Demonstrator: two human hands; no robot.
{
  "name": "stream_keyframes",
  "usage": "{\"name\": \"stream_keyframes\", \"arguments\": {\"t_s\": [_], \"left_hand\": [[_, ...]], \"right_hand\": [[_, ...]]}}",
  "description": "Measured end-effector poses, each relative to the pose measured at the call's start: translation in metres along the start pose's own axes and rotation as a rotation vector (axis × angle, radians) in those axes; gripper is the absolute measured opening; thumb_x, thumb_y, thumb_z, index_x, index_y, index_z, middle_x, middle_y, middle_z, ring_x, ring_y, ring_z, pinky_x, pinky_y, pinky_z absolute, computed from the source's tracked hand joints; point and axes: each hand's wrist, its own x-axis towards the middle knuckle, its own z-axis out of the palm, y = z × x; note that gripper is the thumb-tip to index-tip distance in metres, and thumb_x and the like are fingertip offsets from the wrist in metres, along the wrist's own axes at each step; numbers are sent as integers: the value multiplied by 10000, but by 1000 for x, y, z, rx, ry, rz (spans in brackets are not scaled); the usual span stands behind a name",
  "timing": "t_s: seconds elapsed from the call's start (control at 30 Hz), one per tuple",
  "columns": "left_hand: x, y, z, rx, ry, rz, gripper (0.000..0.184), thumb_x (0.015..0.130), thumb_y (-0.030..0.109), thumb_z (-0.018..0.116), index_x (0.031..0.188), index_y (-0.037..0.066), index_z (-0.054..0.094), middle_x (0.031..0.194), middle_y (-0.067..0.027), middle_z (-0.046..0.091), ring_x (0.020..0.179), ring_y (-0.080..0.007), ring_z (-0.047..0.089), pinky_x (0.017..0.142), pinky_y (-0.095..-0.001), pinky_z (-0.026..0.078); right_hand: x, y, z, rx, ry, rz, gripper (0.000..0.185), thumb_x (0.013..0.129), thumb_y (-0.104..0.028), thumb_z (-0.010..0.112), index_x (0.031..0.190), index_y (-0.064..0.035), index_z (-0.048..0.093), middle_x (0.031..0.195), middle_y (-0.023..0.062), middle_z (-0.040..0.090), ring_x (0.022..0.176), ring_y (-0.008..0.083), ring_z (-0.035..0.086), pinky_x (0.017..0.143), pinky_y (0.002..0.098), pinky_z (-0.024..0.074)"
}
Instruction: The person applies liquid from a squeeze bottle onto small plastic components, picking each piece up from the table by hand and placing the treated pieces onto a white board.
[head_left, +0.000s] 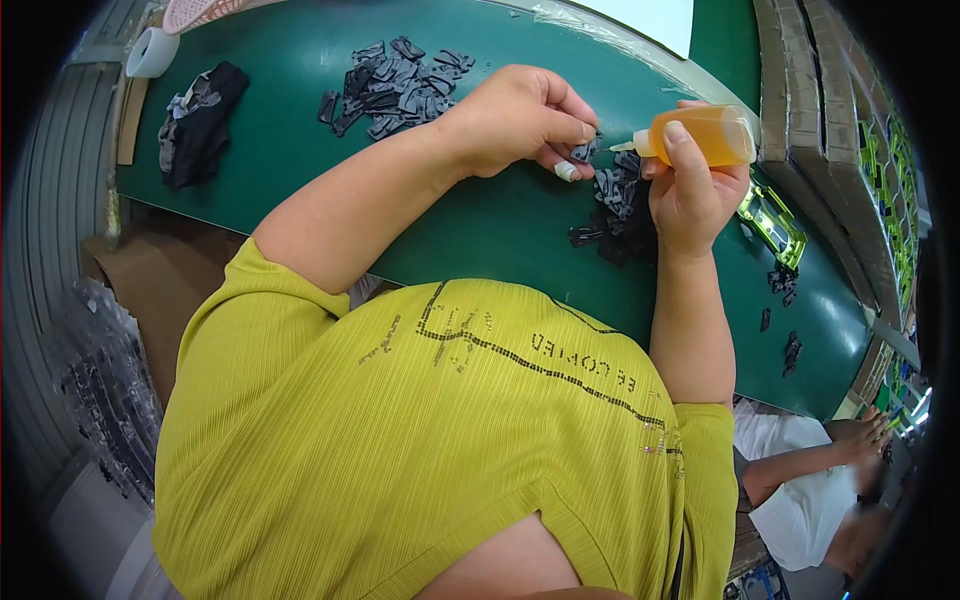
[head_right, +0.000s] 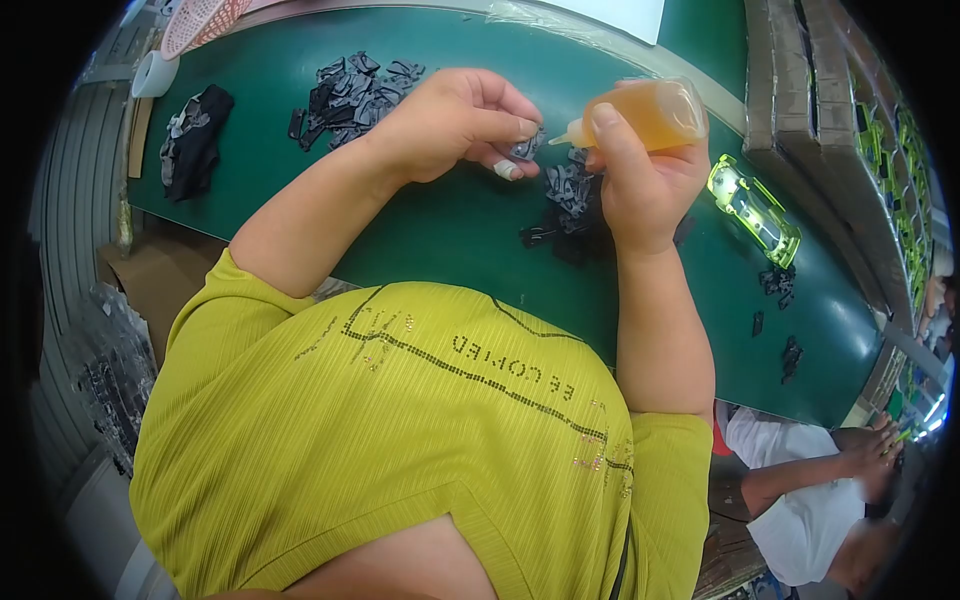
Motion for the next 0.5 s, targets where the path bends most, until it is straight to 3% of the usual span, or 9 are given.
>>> {"name": "stream_keyframes", "arguments": {"t_s": [0.5], "left_hand": [[1,0,0,2,3,-2,203,850,52,637,984,-83,565,919,-162,633,764,-265,690,647,-278,585]], "right_hand": [[0,0,2,-20,11,-7,198,826,-3,603,1016,37,566,801,100,596,536,127,547,462,221,436]]}}
